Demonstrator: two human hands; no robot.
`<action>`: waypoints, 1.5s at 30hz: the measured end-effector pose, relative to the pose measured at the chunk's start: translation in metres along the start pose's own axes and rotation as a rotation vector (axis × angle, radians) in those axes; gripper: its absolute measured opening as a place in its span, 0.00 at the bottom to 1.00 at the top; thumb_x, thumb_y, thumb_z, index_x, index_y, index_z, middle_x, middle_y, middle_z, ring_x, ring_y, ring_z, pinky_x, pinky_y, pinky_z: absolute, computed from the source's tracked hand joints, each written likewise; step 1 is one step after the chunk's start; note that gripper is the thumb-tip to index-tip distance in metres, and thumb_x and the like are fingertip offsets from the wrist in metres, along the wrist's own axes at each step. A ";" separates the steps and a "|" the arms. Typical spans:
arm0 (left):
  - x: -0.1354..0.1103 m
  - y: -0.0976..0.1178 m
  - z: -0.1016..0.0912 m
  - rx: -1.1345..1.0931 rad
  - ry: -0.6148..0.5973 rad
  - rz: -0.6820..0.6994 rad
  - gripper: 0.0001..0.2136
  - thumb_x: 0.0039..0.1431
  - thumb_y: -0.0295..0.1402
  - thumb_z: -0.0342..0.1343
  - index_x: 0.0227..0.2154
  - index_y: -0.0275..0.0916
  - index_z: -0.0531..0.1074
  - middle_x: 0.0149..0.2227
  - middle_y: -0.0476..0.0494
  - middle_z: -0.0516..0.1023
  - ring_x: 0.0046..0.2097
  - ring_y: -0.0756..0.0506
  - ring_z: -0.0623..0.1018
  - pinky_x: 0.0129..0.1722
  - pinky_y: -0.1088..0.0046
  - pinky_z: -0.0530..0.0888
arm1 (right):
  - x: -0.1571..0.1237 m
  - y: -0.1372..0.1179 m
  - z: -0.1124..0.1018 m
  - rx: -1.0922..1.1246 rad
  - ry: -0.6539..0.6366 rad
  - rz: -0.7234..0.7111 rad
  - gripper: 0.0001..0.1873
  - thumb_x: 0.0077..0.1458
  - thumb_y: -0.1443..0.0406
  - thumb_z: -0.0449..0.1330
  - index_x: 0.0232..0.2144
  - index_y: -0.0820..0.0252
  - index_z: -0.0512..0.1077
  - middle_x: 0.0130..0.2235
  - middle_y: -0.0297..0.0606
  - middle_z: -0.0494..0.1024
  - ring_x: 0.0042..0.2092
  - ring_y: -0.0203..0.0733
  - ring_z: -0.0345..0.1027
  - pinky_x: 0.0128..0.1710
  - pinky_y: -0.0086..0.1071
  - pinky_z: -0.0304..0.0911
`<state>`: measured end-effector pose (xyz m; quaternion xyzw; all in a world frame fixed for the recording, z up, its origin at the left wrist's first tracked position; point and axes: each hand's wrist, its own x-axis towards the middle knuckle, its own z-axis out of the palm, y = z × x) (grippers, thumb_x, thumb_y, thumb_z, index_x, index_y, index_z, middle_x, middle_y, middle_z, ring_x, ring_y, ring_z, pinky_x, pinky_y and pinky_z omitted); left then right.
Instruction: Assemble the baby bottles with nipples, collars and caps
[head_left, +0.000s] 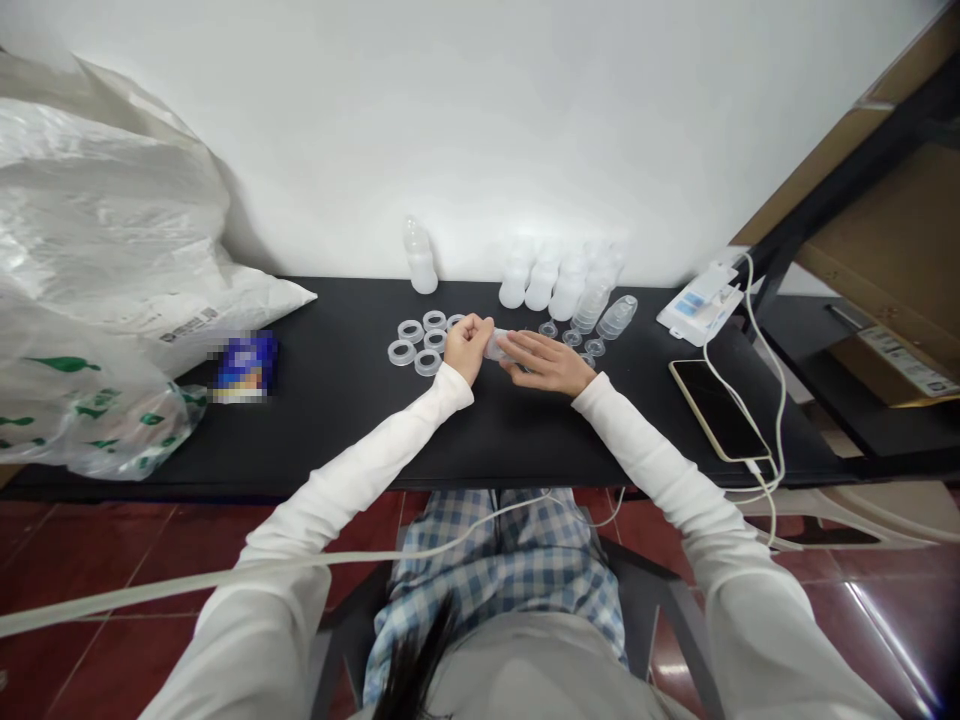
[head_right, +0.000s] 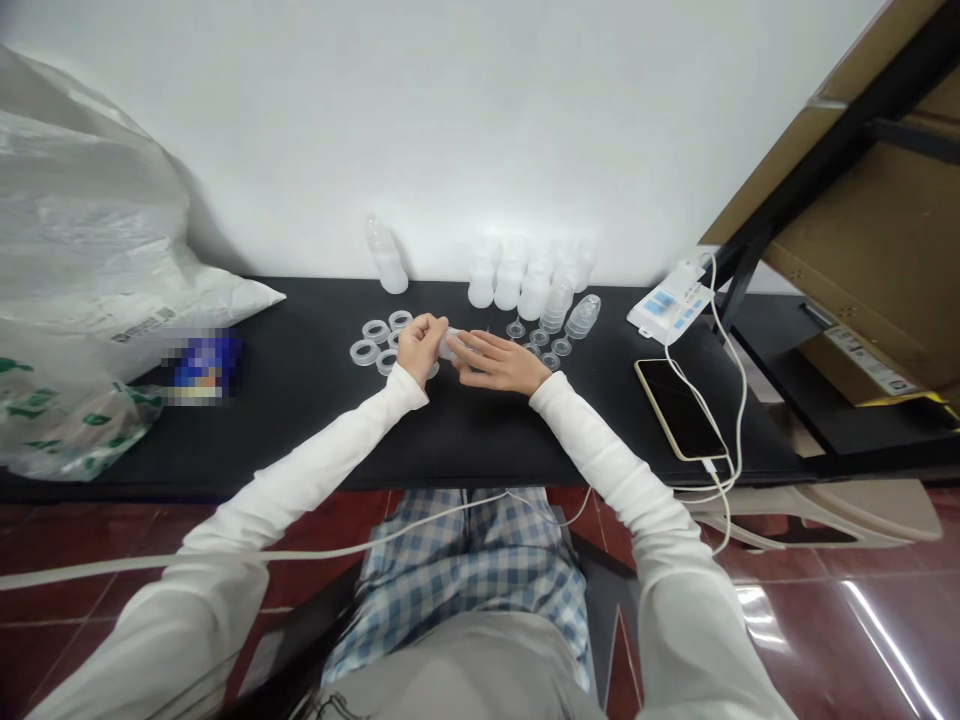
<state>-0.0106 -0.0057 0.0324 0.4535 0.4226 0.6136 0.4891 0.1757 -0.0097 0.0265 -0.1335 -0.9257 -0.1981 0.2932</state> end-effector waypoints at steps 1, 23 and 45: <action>0.002 0.000 -0.002 0.015 0.041 -0.004 0.23 0.57 0.35 0.63 0.16 0.38 0.54 0.16 0.57 0.52 0.20 0.57 0.54 0.20 0.80 0.55 | -0.003 0.001 -0.001 -0.020 0.031 -0.011 0.07 0.65 0.68 0.56 0.35 0.51 0.71 0.53 0.31 0.79 0.57 0.36 0.71 0.56 0.41 0.73; 0.007 -0.016 -0.012 -0.078 -0.127 0.007 0.23 0.48 0.53 0.66 0.25 0.38 0.65 0.41 0.44 0.76 0.43 0.50 0.77 0.44 0.73 0.76 | -0.086 0.072 -0.042 -0.487 -0.077 1.362 0.29 0.60 0.52 0.51 0.53 0.69 0.68 0.46 0.59 0.70 0.48 0.60 0.65 0.48 0.57 0.60; -0.012 -0.013 -0.002 -0.092 -0.357 0.013 0.31 0.37 0.52 0.72 0.30 0.42 0.57 0.36 0.49 0.75 0.37 0.50 0.80 0.36 0.73 0.78 | 0.001 -0.008 0.003 0.184 0.061 0.510 0.10 0.62 0.65 0.54 0.46 0.58 0.66 0.34 0.37 0.73 0.35 0.40 0.68 0.36 0.33 0.66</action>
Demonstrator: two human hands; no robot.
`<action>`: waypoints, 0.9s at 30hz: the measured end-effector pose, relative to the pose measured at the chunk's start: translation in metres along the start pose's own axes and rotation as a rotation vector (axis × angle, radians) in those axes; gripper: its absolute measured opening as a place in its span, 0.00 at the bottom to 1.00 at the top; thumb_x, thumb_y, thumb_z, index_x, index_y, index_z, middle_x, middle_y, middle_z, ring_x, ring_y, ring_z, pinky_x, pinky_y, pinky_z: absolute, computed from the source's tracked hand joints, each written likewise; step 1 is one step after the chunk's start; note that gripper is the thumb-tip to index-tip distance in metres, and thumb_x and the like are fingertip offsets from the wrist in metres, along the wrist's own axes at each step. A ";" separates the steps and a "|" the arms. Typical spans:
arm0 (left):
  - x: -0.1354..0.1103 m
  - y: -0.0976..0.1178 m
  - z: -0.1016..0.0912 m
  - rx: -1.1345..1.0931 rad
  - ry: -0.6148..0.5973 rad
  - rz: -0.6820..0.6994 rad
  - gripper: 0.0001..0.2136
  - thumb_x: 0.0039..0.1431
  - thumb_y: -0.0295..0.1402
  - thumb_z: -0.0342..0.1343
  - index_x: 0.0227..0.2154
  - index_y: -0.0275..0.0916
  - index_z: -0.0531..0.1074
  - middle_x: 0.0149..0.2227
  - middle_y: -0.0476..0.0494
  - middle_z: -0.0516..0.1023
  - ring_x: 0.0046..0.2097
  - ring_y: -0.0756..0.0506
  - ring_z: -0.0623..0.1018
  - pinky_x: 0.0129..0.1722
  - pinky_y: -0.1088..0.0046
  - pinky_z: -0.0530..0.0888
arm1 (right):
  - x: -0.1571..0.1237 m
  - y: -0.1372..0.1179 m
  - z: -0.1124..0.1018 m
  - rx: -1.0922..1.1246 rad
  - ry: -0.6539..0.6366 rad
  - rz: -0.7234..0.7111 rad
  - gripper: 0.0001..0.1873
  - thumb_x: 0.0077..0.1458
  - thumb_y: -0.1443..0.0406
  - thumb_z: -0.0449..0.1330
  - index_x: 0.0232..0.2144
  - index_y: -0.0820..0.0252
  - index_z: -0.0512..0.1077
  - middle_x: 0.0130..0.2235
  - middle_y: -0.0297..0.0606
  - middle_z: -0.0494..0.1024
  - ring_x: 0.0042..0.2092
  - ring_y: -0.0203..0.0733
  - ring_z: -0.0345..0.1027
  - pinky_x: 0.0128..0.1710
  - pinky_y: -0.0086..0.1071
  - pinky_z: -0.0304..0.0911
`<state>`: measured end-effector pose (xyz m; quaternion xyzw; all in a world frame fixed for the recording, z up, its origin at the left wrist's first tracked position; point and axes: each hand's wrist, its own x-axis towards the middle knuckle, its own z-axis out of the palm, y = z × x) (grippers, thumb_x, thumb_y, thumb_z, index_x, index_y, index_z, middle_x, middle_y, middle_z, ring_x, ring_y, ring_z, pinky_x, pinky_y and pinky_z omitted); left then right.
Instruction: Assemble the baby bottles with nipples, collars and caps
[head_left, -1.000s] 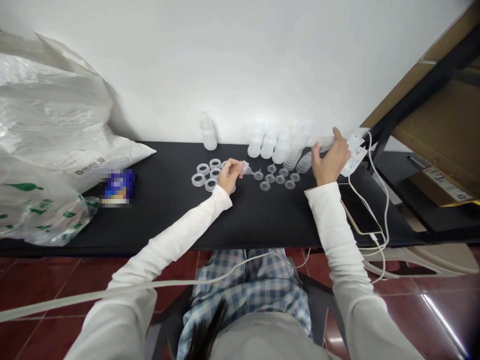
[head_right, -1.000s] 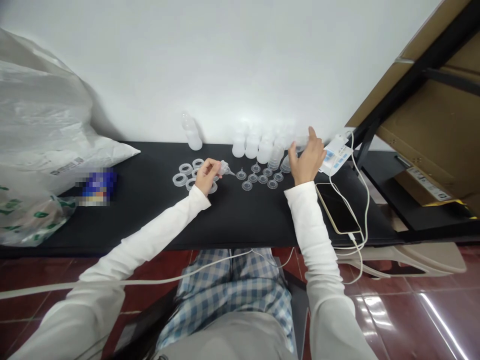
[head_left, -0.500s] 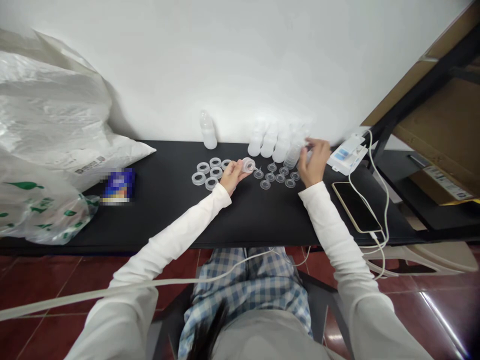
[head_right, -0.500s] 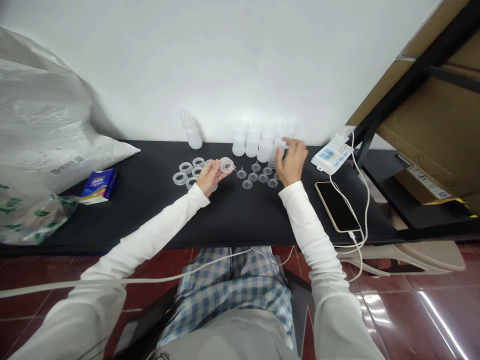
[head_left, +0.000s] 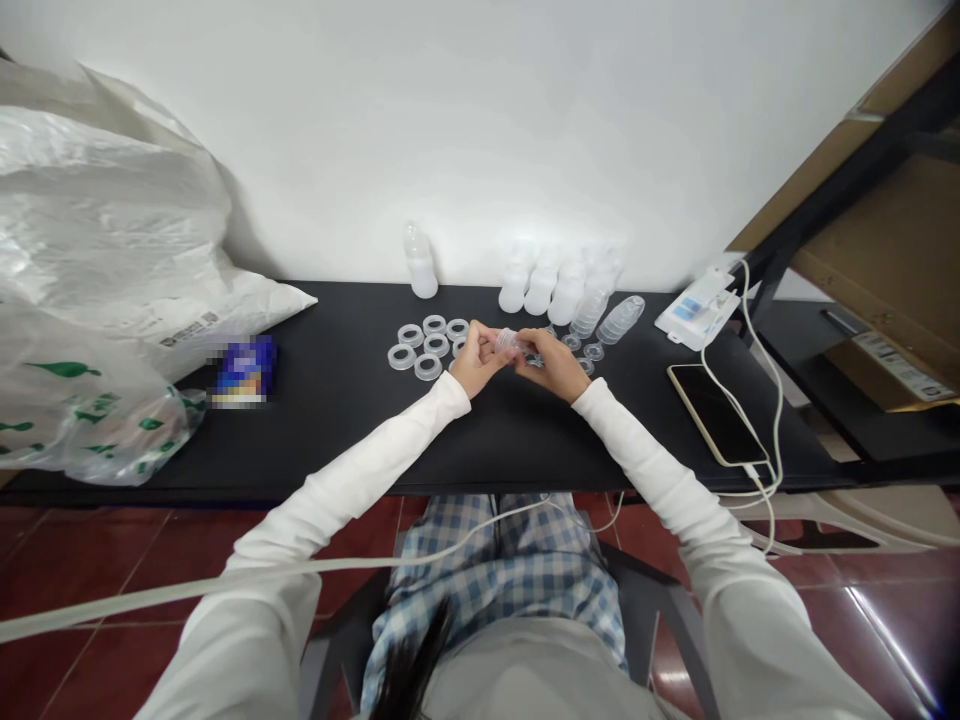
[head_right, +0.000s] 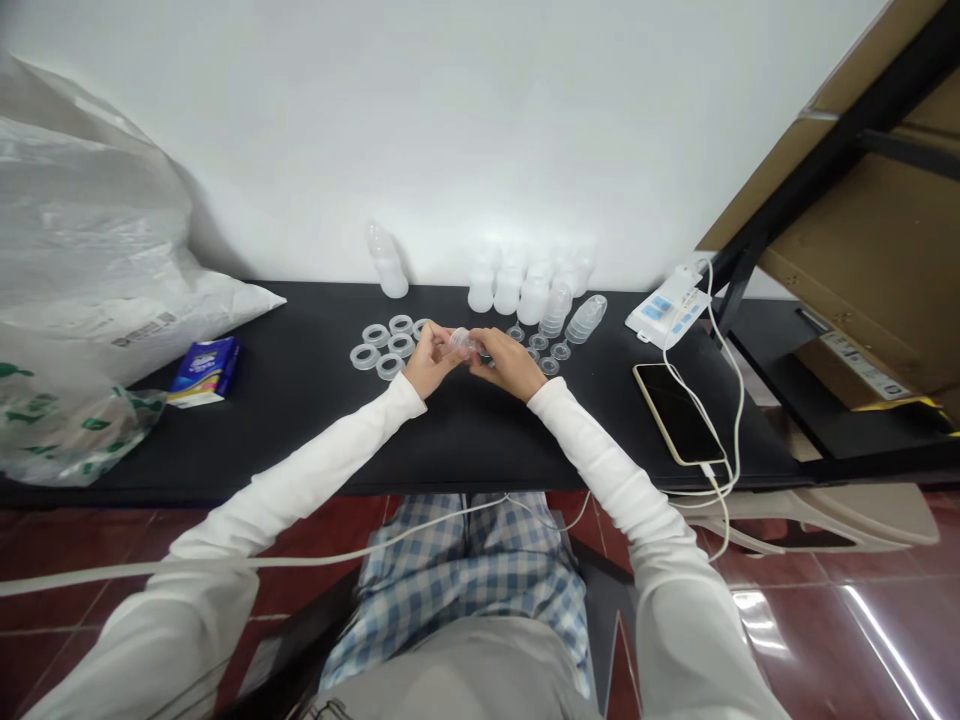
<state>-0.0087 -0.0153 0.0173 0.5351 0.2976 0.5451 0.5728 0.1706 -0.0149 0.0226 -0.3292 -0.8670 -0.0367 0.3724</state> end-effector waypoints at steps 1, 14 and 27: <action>0.000 0.001 0.000 0.008 0.001 0.003 0.31 0.37 0.51 0.73 0.32 0.42 0.57 0.36 0.50 0.75 0.35 0.51 0.80 0.35 0.74 0.78 | 0.000 0.000 0.000 0.010 -0.007 0.008 0.10 0.62 0.65 0.54 0.46 0.58 0.67 0.34 0.37 0.73 0.35 0.40 0.68 0.36 0.33 0.66; -0.021 0.022 -0.014 0.229 -0.079 -0.121 0.25 0.51 0.60 0.59 0.28 0.39 0.70 0.21 0.52 0.66 0.22 0.54 0.65 0.18 0.80 0.61 | 0.004 -0.011 0.008 -0.164 -0.096 -0.351 0.09 0.68 0.64 0.50 0.42 0.58 0.70 0.29 0.36 0.72 0.31 0.39 0.64 0.35 0.33 0.64; -0.036 0.042 -0.160 0.529 0.423 0.074 0.27 0.38 0.46 0.72 0.35 0.42 0.62 0.40 0.46 0.76 0.40 0.49 0.79 0.36 0.75 0.74 | 0.022 0.000 0.008 -0.302 -0.229 -0.165 0.11 0.60 0.74 0.49 0.40 0.60 0.69 0.34 0.39 0.75 0.36 0.41 0.67 0.38 0.34 0.62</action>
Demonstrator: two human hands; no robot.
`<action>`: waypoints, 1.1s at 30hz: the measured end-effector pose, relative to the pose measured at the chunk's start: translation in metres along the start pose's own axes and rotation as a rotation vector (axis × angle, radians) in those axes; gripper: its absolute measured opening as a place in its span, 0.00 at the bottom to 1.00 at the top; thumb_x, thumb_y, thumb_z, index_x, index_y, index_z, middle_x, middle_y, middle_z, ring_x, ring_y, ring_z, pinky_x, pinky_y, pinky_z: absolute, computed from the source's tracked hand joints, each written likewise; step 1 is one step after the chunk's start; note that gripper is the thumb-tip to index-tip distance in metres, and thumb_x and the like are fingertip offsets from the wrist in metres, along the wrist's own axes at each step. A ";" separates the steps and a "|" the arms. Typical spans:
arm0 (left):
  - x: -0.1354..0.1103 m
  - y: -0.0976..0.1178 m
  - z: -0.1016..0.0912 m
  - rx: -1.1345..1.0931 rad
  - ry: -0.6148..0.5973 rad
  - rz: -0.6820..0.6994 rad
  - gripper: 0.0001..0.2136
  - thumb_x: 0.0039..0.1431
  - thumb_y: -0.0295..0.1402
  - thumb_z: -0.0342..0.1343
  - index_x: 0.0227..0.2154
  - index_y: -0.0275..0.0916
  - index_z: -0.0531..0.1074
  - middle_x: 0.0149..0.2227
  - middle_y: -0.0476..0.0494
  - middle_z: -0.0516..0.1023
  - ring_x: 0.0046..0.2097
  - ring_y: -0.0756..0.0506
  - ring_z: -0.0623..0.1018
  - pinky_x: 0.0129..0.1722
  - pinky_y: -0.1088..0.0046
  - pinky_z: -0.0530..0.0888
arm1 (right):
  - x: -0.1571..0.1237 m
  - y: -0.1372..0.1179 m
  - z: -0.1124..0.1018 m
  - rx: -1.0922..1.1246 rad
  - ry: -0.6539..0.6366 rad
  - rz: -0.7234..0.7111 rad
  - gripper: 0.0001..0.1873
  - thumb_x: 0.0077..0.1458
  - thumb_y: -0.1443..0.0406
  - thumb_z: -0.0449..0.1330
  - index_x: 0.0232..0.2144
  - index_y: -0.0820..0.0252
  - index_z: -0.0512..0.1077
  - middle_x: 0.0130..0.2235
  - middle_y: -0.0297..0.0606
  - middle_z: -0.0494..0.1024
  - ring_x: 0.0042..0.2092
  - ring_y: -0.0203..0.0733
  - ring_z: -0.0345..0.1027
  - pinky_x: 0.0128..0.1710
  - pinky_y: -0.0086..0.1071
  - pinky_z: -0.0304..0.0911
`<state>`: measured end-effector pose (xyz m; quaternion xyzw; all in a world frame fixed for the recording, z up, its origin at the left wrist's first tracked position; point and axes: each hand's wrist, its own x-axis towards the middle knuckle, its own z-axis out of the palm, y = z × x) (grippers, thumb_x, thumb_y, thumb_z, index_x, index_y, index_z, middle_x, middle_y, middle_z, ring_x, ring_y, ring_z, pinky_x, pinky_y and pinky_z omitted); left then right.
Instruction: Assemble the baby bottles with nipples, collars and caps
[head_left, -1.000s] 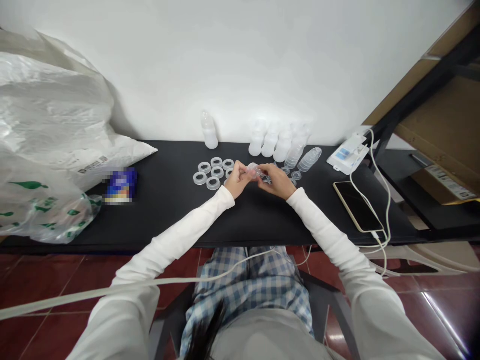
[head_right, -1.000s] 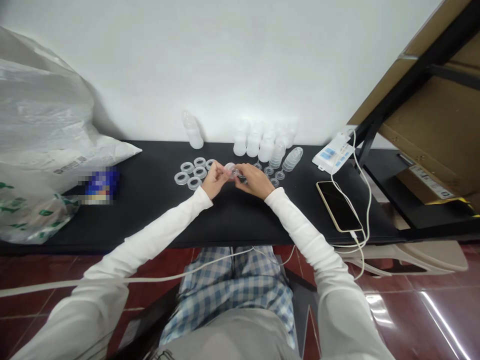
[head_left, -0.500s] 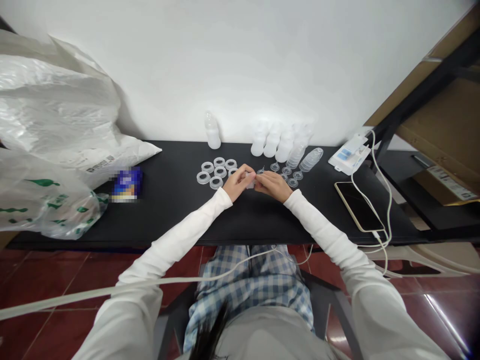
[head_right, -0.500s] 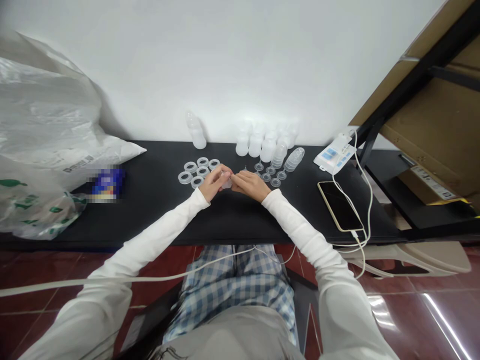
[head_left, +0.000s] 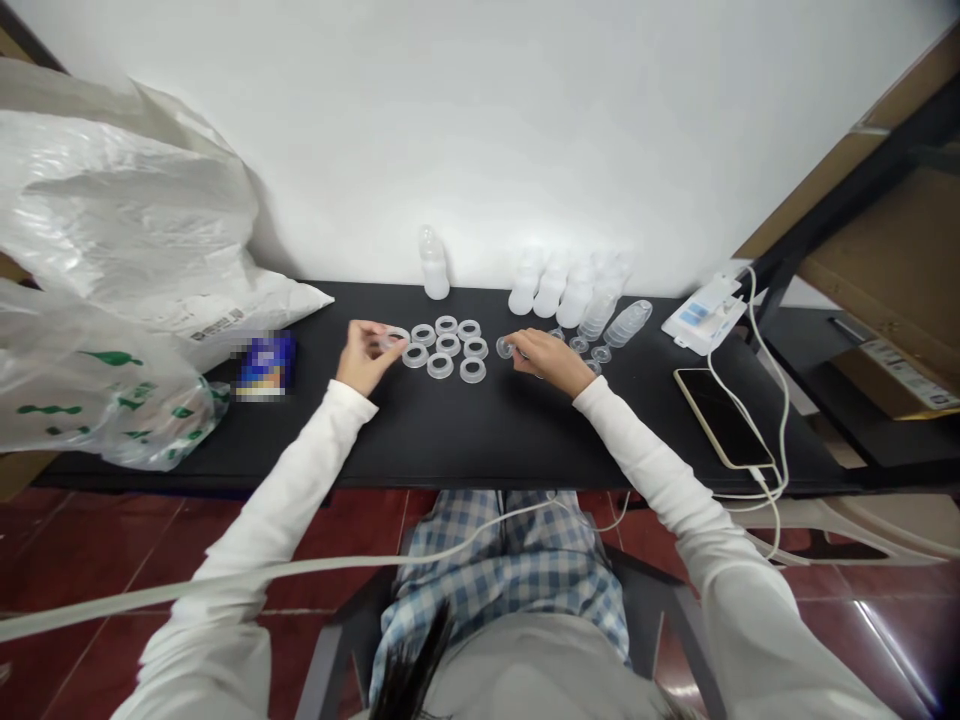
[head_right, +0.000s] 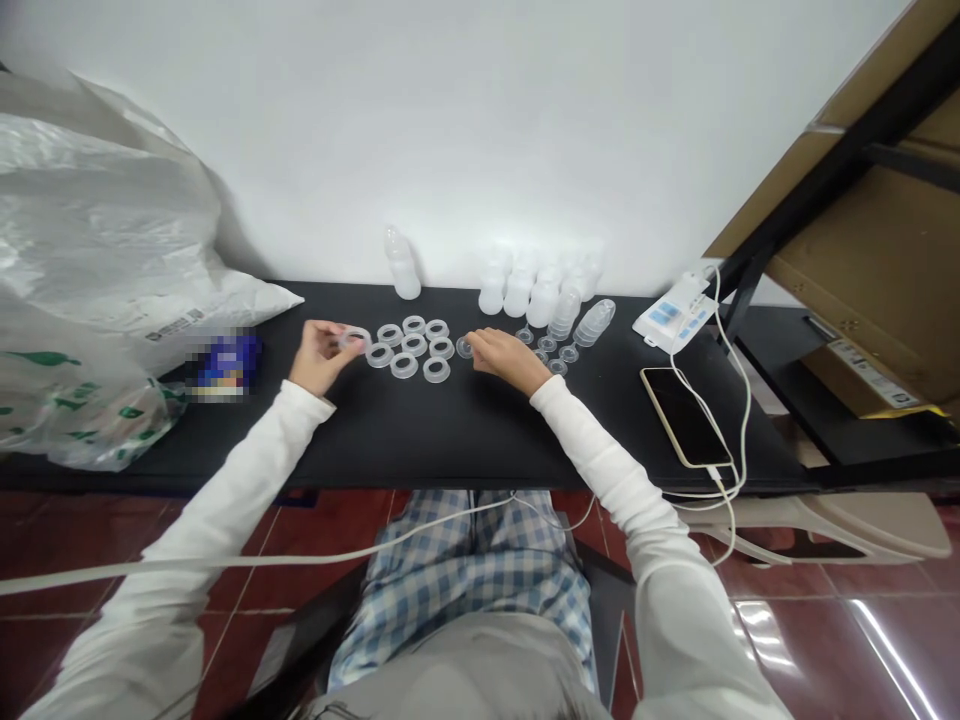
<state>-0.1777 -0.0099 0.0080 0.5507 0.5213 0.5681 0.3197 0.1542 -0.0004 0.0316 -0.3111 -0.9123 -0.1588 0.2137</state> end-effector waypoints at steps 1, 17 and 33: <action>0.003 -0.006 -0.011 0.071 0.038 -0.019 0.26 0.40 0.44 0.71 0.35 0.42 0.62 0.40 0.46 0.76 0.41 0.47 0.80 0.38 0.73 0.75 | 0.003 -0.002 0.001 -0.017 -0.049 -0.027 0.10 0.60 0.74 0.49 0.39 0.60 0.68 0.34 0.39 0.75 0.36 0.42 0.67 0.38 0.34 0.61; 0.010 -0.013 -0.001 0.784 -0.051 0.101 0.12 0.62 0.37 0.49 0.43 0.38 0.70 0.52 0.33 0.77 0.61 0.34 0.70 0.63 0.49 0.61 | 0.011 0.034 -0.012 -0.004 -0.227 0.208 0.13 0.68 0.67 0.47 0.45 0.63 0.71 0.39 0.44 0.81 0.39 0.46 0.72 0.46 0.38 0.55; -0.010 0.024 0.096 0.980 -0.752 0.485 0.20 0.64 0.41 0.52 0.57 0.45 0.71 0.67 0.39 0.65 0.67 0.37 0.66 0.66 0.50 0.59 | 0.006 0.036 -0.005 -0.295 -0.292 0.314 0.16 0.66 0.66 0.49 0.41 0.64 0.77 0.43 0.51 0.79 0.48 0.52 0.64 0.54 0.48 0.50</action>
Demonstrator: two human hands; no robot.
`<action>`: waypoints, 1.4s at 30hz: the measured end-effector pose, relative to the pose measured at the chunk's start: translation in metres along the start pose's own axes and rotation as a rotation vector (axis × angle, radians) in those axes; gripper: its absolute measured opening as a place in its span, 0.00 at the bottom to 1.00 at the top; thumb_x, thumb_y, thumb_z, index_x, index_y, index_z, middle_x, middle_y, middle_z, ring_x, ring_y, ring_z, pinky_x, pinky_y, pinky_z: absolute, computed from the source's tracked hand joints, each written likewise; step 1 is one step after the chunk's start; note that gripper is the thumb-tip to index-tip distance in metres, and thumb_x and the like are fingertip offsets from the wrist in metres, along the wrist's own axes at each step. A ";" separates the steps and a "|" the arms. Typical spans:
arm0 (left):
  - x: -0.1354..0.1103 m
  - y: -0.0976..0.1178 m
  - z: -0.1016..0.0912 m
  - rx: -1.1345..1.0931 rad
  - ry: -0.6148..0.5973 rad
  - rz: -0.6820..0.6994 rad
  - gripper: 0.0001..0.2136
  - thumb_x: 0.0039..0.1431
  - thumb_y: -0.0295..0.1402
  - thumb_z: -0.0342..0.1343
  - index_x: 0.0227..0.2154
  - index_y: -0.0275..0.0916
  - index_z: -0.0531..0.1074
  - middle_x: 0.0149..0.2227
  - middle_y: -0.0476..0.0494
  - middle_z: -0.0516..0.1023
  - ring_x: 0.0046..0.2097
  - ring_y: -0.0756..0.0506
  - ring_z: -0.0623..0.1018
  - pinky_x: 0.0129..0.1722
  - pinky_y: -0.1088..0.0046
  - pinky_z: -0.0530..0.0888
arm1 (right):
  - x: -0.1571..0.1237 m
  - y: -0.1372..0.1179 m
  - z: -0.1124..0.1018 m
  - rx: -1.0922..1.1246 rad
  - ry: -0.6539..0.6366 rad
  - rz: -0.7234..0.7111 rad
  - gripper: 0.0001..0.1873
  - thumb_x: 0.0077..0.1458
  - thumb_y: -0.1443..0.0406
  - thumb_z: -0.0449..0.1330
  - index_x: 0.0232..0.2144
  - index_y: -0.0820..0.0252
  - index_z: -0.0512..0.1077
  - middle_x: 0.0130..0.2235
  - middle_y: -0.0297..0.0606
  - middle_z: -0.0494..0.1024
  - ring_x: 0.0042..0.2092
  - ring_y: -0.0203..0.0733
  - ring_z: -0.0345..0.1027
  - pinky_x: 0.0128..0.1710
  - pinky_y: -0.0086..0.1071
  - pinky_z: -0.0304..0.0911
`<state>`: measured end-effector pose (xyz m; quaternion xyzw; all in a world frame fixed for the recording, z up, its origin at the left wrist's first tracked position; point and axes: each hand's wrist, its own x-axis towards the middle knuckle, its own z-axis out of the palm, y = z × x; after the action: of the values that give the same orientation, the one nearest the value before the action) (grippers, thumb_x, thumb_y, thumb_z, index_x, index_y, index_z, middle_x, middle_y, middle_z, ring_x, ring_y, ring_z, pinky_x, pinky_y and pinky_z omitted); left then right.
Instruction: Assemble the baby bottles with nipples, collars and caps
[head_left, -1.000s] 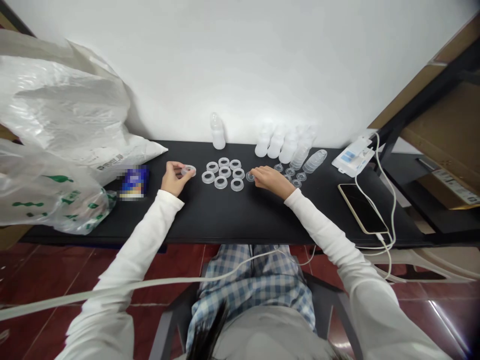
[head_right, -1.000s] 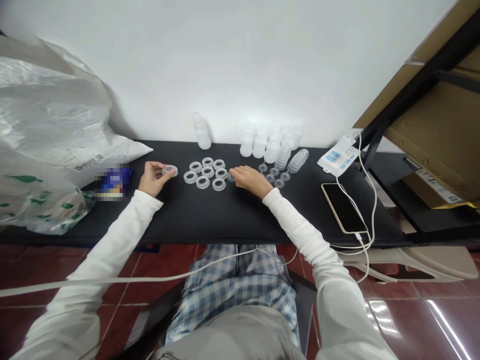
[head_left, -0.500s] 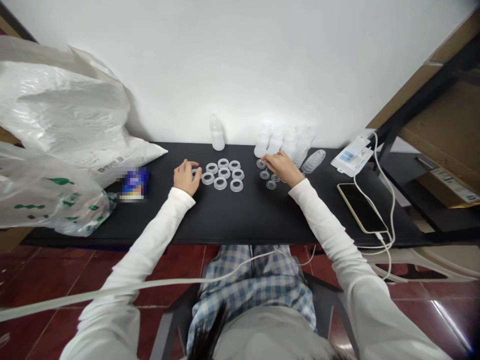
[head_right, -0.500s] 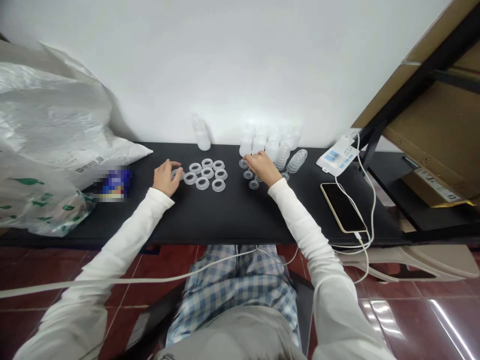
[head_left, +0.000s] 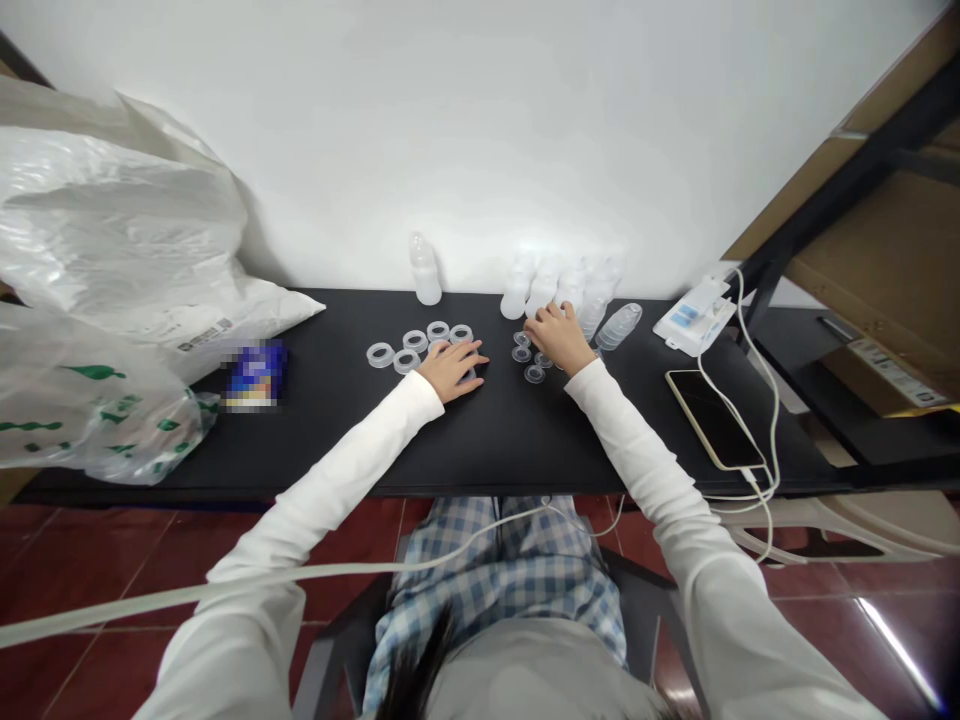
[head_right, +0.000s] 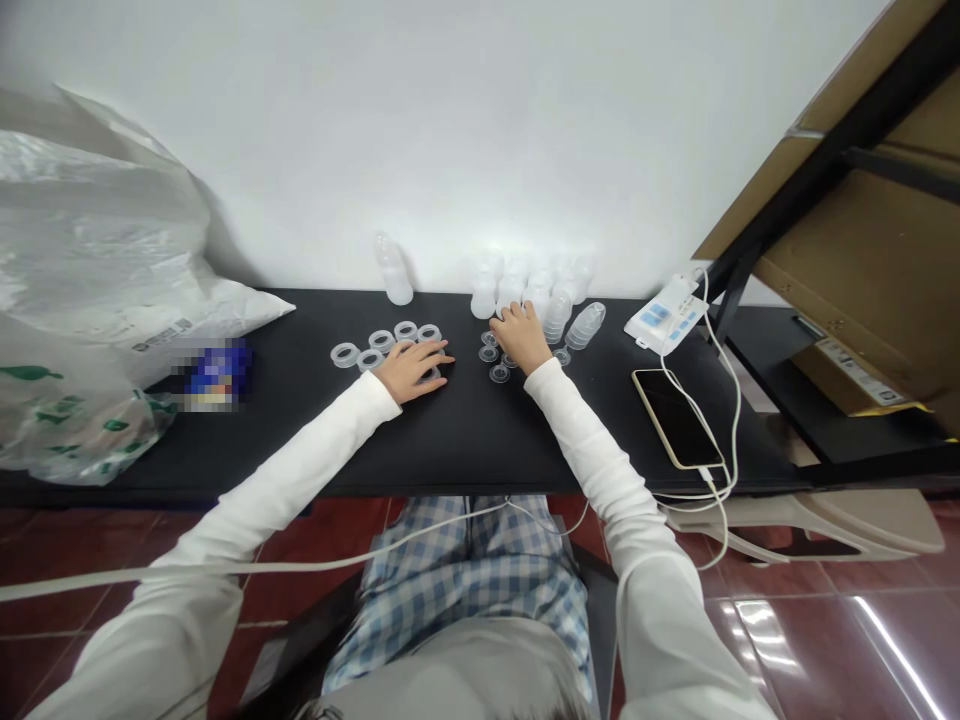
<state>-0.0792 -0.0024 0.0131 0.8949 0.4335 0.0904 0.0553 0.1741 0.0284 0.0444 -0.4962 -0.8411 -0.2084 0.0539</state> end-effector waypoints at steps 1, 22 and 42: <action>-0.001 -0.003 0.000 -0.009 -0.002 0.002 0.20 0.64 0.41 0.51 0.57 0.44 0.71 0.67 0.39 0.65 0.67 0.37 0.66 0.65 0.50 0.59 | 0.000 -0.001 0.001 0.001 0.004 -0.003 0.16 0.66 0.66 0.49 0.41 0.64 0.77 0.43 0.50 0.79 0.48 0.52 0.64 0.54 0.48 0.50; 0.083 -0.068 -0.040 -0.505 0.490 -0.975 0.51 0.51 0.32 0.66 0.69 0.27 0.36 0.70 0.17 0.48 0.71 0.32 0.57 0.69 0.51 0.57 | -0.016 -0.013 -0.001 0.058 0.088 0.119 0.24 0.65 0.70 0.44 0.60 0.62 0.66 0.60 0.51 0.70 0.56 0.54 0.62 0.58 0.49 0.48; 0.045 -0.032 -0.025 -0.223 0.672 -0.103 0.26 0.55 0.37 0.62 0.56 0.39 0.66 0.57 0.31 0.61 0.60 0.31 0.70 0.60 0.46 0.71 | -0.029 -0.003 -0.004 0.538 0.436 0.374 0.28 0.69 0.58 0.36 0.64 0.64 0.56 0.52 0.50 0.72 0.50 0.48 0.66 0.52 0.43 0.59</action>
<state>-0.0816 0.0529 0.0367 0.7807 0.4595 0.4234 0.0113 0.1860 0.0020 0.0382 -0.5534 -0.7294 -0.0675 0.3964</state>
